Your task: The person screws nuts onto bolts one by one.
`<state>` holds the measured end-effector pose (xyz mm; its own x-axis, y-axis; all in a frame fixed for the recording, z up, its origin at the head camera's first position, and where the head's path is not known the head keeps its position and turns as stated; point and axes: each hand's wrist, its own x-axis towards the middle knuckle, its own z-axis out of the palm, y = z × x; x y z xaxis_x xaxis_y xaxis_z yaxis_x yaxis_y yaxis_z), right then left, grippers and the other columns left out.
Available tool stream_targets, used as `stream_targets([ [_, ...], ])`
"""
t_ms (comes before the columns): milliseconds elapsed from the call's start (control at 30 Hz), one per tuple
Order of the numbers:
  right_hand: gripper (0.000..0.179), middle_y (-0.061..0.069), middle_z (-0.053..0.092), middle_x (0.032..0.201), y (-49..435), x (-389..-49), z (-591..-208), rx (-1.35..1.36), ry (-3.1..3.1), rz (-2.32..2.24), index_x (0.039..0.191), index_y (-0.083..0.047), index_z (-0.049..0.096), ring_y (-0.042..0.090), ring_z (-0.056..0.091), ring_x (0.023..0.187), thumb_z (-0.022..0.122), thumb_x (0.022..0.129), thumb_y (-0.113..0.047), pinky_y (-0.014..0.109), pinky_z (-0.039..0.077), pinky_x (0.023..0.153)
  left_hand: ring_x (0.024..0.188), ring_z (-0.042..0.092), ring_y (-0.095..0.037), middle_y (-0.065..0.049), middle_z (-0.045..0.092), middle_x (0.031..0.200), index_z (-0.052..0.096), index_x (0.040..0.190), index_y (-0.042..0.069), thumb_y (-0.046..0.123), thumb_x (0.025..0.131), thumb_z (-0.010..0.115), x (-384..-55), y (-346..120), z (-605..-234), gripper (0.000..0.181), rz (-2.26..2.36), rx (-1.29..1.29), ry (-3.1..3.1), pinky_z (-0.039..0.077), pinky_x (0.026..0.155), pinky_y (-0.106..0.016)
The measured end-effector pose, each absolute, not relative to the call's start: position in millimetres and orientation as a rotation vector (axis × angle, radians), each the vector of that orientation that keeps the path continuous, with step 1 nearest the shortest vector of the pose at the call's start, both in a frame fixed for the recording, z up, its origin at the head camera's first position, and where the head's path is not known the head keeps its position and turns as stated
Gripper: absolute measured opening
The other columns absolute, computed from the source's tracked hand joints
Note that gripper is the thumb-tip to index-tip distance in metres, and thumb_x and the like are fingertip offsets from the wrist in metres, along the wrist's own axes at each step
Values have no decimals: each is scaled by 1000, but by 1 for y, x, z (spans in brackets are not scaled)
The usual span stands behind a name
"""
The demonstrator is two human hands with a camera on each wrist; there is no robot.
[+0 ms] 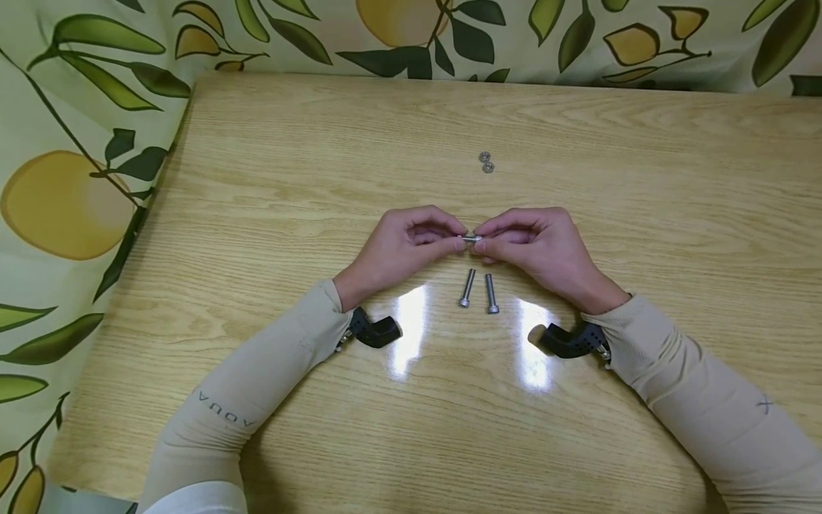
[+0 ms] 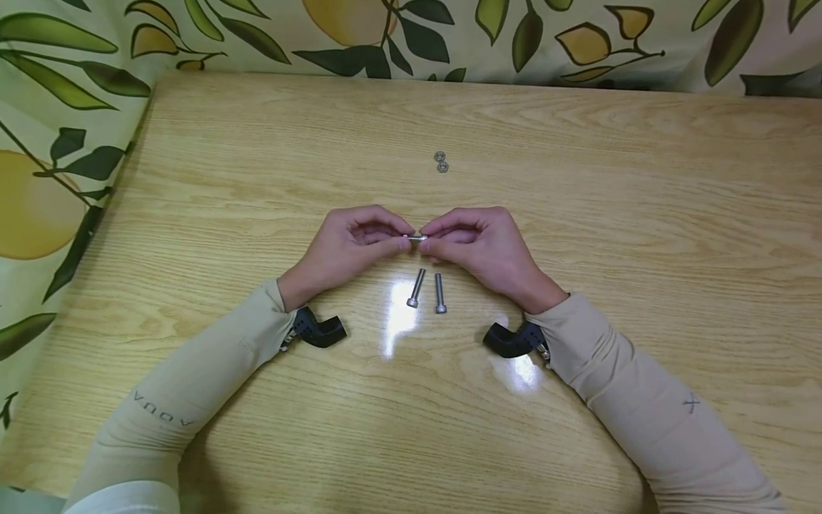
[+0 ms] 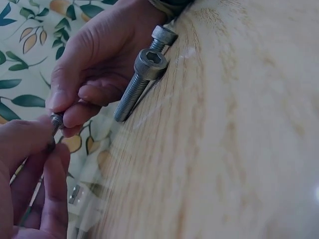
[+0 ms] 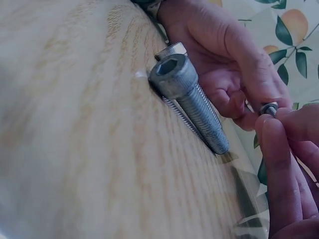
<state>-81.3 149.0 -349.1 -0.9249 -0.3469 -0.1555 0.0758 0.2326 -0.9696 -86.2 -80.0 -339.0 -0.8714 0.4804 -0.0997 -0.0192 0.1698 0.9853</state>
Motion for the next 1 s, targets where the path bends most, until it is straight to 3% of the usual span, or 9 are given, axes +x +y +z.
stream_targets([
  [167, 24, -4, 78, 87, 149, -82, -351, -268, 2159, -1774, 103, -3, 72, 15, 76, 83, 76, 85, -19, 25, 60, 72, 99, 67, -17, -12, 68, 115, 64, 117, 3, 10, 88, 71, -85, -80, -335, 31, 1740, 421, 2070, 57, 91, -28],
  [333, 23, -1, 79, 88, 150, -83, -352, -296, 2110, -1855, 102, 1, 70, 15, 76, 82, 76, 85, -14, 26, 60, 73, 91, 72, -22, -13, 72, 101, 66, 113, 6, 20, 98, 60, -85, -78, -334, 22, 1653, 381, 2111, 59, 85, -28],
  [433, 23, 0, 79, 88, 150, -83, -353, -292, 2100, -1870, 101, 2, 71, 16, 76, 82, 76, 84, -13, 25, 60, 73, 89, 71, -20, -10, 73, 100, 67, 111, 8, 19, 95, 64, -86, -78, -336, 19, 1628, 396, 2137, 59, 83, -26],
  [567, 23, 0, 78, 87, 150, -83, -353, -283, 2102, -1871, 100, 1, 71, 15, 76, 80, 76, 84, -13, 24, 60, 71, 94, 68, -16, -8, 69, 111, 64, 116, 5, 13, 87, 73, -86, -78, -337, 31, 1669, 436, 2137, 58, 83, -25],
  [800, 23, 0, 79, 88, 150, -83, -353, -306, 2092, -1886, 101, 2, 71, 16, 76, 81, 76, 84, -13, 24, 60, 72, 89, 71, -19, -11, 72, 101, 66, 112, 7, 20, 95, 65, -85, -78, -335, 22, 1634, 408, 2145, 59, 82, -27],
  [1000, 22, -1, 78, 86, 150, -83, -353, -305, 2109, -1880, 100, 2, 71, 15, 76, 78, 76, 84, -13, 24, 60, 71, 92, 69, -15, -8, 69, 111, 65, 114, 6, 12, 87, 74, -86, -78, -336, 30, 1656, 442, 2146, 58, 84, -26],
])
